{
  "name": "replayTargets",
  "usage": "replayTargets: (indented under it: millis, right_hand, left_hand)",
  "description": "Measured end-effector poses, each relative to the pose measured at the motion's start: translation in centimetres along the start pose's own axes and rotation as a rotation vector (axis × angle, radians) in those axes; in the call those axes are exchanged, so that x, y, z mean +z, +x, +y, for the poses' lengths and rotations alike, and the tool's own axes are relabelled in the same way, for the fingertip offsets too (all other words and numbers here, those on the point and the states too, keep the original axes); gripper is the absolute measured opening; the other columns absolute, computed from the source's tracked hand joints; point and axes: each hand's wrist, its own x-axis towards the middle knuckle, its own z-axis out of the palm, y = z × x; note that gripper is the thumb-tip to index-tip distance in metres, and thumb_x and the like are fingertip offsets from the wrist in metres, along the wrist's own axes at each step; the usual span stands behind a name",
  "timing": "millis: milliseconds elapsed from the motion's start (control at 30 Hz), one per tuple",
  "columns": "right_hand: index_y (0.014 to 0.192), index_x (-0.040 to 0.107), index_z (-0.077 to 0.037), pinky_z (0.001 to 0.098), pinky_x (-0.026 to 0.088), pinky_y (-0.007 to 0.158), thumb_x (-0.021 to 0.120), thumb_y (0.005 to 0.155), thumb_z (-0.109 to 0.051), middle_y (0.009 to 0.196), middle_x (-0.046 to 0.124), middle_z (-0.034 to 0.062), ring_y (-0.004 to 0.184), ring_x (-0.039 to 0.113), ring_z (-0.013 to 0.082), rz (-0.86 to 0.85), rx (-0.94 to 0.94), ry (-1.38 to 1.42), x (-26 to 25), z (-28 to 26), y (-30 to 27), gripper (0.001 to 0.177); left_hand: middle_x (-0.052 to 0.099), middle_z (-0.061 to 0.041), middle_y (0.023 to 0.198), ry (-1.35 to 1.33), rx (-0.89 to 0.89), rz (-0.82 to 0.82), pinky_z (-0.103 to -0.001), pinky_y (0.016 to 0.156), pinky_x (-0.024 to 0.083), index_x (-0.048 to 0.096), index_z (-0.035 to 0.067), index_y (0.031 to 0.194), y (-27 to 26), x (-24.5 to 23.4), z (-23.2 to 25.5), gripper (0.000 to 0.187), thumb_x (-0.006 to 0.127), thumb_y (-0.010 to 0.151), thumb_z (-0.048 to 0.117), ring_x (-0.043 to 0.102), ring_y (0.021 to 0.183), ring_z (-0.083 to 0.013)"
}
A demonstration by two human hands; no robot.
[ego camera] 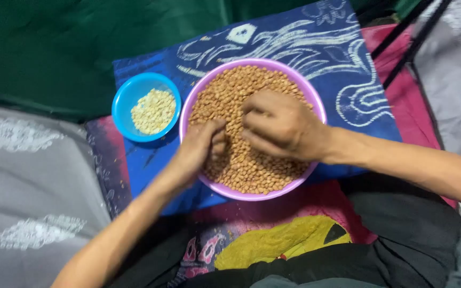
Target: Manually sorting peanuts by picking out specific ones from a large bowl and placing them into a smaller bowl.
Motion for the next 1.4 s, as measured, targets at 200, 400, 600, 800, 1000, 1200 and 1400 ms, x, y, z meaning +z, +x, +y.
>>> replayTargets:
  millis: [200, 400, 600, 800, 1000, 1200, 1400]
  right_hand:
    - [0.100, 0.063, 0.008, 0.0373, 0.047, 0.074, 0.069, 0.096, 0.003, 0.104, 0.061, 0.0180, 0.080, 0.054, 0.0273, -0.056, 0.235, 0.063, -2.8, 1.3, -0.4, 0.009]
    - [0.100, 0.069, 0.009, 0.0306, 0.044, 0.062, 0.074, 0.097, 0.005, 0.103, 0.062, 0.0164, 0.071, 0.048, 0.0194, -0.107, 0.329, 0.042, -1.7, 3.6, -2.7, 0.007]
    - [0.095, 0.066, 0.008, 0.0316, 0.048, 0.062, 0.074, 0.093, 0.006, 0.105, 0.065, 0.0158, 0.070, 0.054, 0.0210, -0.161, 0.275, 0.026, -1.8, 2.6, -1.9, 0.008]
    - [0.096, 0.067, 0.006, 0.0298, 0.051, 0.063, 0.073, 0.095, 0.004, 0.106, 0.066, 0.0147, 0.071, 0.056, 0.0198, -0.188, 0.281, 0.005, -1.7, 3.0, -2.2, 0.007]
    - [0.097, 0.068, 0.006, 0.0302, 0.051, 0.063, 0.074, 0.095, 0.003, 0.107, 0.067, 0.0146, 0.071, 0.056, 0.0199, -0.194, 0.266, 0.001, -1.8, 2.8, -2.1, 0.007]
    - [0.096, 0.068, 0.007, 0.0337, 0.050, 0.067, 0.073, 0.096, 0.003, 0.104, 0.065, 0.0142, 0.073, 0.056, 0.0219, -0.197, 0.264, 0.015, -2.4, 2.5, -1.9, 0.006]
    - [0.097, 0.069, 0.004, 0.0301, 0.052, 0.063, 0.073, 0.096, 0.002, 0.102, 0.067, 0.0143, 0.069, 0.055, 0.0200, -0.223, 0.216, 0.002, -2.3, 2.5, -1.7, 0.005]
  left_hand:
    - [0.051, 0.002, 0.069, 0.840, 0.598, 0.470, -0.029, 0.059, 0.043, 0.057, 0.005, 0.079, 0.6, -11.7, 2.8, 0.034, 0.055, 0.106, 0.025, 0.044, 0.063, -0.0112]
    - [0.059, 0.001, 0.077, 0.379, 0.430, 0.473, -0.020, 0.060, 0.044, 0.061, 0.010, 0.087, 2.5, -16.4, 2.6, 0.024, 0.047, 0.103, 0.022, 0.053, 0.066, -0.0063]
    - [0.067, -0.001, 0.092, 0.724, 0.630, 0.422, -0.023, 0.066, 0.045, 0.069, 0.004, 0.104, 2.6, -15.6, 1.8, 0.020, 0.050, 0.101, 0.012, 0.050, 0.071, -0.0076]
    - [0.064, -0.020, 0.108, 1.143, 0.746, 0.324, -0.042, 0.077, 0.055, 0.068, -0.001, 0.107, 1.1, -15.3, 2.1, 0.024, 0.064, 0.084, -0.006, 0.064, 0.087, -0.0327]
    - [0.058, -0.016, 0.099, 1.338, 0.776, 0.312, -0.042, 0.079, 0.050, 0.068, -0.002, 0.108, 3.2, -16.2, -0.1, 0.033, 0.072, 0.076, -0.007, 0.057, 0.086, -0.0314]
    - [0.059, -0.015, 0.109, 1.431, 0.783, 0.420, -0.043, 0.077, 0.053, 0.072, 0.005, 0.104, 2.6, -15.9, 0.9, 0.023, 0.074, 0.082, 0.000, 0.062, 0.093, -0.0336]
    - [0.057, -0.018, 0.109, 1.437, 0.818, 0.401, -0.046, 0.083, 0.053, 0.071, 0.001, 0.108, 2.3, -14.1, 0.8, 0.021, 0.073, 0.087, 0.000, 0.059, 0.097, -0.0372]
